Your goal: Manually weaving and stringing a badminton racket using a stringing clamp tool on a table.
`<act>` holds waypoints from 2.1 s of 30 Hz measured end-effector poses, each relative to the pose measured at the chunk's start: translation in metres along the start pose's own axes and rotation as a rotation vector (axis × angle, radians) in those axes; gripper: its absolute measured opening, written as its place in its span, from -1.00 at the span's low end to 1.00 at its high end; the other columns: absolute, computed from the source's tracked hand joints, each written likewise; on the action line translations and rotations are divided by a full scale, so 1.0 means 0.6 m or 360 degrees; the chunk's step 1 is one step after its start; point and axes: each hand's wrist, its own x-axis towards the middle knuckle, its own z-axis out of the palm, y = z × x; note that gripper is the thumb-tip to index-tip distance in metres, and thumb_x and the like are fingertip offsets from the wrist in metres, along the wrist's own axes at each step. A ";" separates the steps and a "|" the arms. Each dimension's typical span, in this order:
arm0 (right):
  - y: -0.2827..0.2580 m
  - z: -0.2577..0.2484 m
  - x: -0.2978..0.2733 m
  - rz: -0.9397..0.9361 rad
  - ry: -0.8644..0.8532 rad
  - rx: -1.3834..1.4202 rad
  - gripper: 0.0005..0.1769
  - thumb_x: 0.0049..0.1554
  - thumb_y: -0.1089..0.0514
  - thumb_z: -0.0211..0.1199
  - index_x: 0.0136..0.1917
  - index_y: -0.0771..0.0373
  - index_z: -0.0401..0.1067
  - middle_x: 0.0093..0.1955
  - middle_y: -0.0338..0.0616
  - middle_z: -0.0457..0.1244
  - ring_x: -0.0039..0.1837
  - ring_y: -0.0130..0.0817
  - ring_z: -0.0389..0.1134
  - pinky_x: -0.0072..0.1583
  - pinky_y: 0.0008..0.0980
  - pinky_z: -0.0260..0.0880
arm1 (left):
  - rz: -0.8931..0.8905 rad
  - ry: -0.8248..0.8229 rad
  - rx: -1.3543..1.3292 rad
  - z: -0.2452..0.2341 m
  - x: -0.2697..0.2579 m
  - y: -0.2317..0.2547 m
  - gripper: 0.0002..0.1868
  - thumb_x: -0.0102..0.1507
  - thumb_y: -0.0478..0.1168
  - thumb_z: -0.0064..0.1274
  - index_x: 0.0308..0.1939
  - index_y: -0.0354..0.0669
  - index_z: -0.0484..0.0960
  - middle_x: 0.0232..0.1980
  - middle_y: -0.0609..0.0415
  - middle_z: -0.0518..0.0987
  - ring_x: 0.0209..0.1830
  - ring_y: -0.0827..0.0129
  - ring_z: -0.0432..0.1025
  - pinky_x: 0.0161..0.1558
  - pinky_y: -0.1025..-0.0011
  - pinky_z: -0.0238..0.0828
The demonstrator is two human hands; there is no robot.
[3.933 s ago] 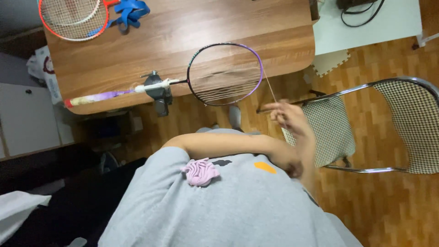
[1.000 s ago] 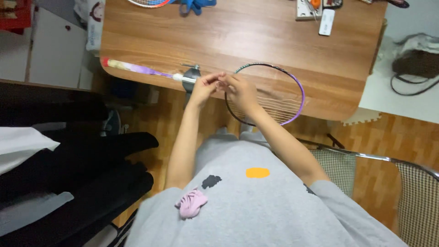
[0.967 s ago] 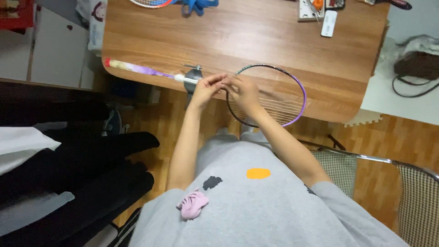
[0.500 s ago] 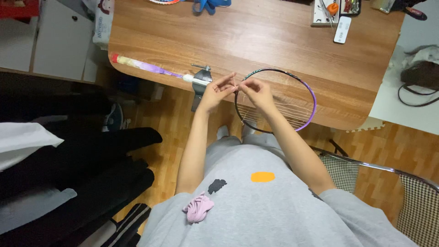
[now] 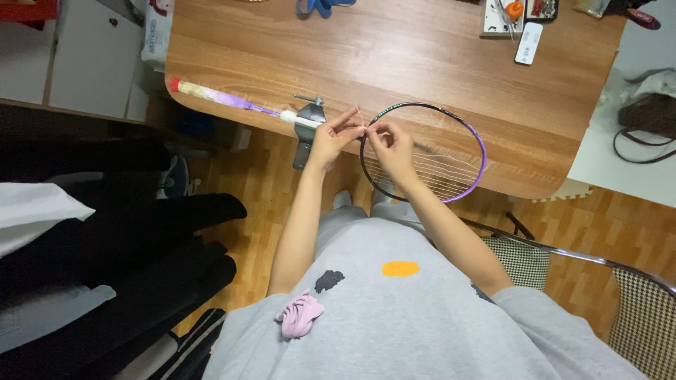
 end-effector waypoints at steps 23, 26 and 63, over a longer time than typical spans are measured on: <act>-0.016 0.038 -0.016 -0.0332 0.0263 -0.0383 -0.89 0.14 0.24 0.40 -0.08 0.28 0.50 -0.21 -0.13 0.32 -0.27 -0.37 0.24 -0.19 -0.37 0.23 | 0.0009 0.0188 0.0177 -0.006 -0.019 -0.015 -0.51 0.32 -0.40 0.16 0.36 -0.37 0.52 -0.07 0.03 0.69 -0.14 0.58 0.51 -0.07 0.60 0.48; -0.024 0.044 -0.009 -0.0273 0.0318 -0.0357 -0.90 0.13 0.24 0.43 -0.09 0.28 0.55 -0.25 -0.15 0.28 -0.29 -0.41 0.19 -0.21 -0.40 0.17 | -0.0011 0.0118 0.0253 -0.014 -0.016 0.009 -0.52 0.33 -0.37 0.16 0.34 -0.36 0.51 -0.07 0.02 0.69 -0.16 0.57 0.51 -0.11 0.60 0.44; -0.040 0.152 -0.031 -0.0011 0.0971 -0.0182 -0.93 0.18 0.25 0.40 -0.06 0.29 0.59 -0.23 -0.33 0.21 -0.26 -0.62 0.09 -0.22 -0.56 0.07 | -0.0461 -0.0093 0.0211 -0.055 0.034 0.018 -0.72 0.37 -0.19 0.11 0.00 -0.36 0.72 -0.14 0.03 0.71 -0.20 0.48 0.55 -0.10 0.52 0.53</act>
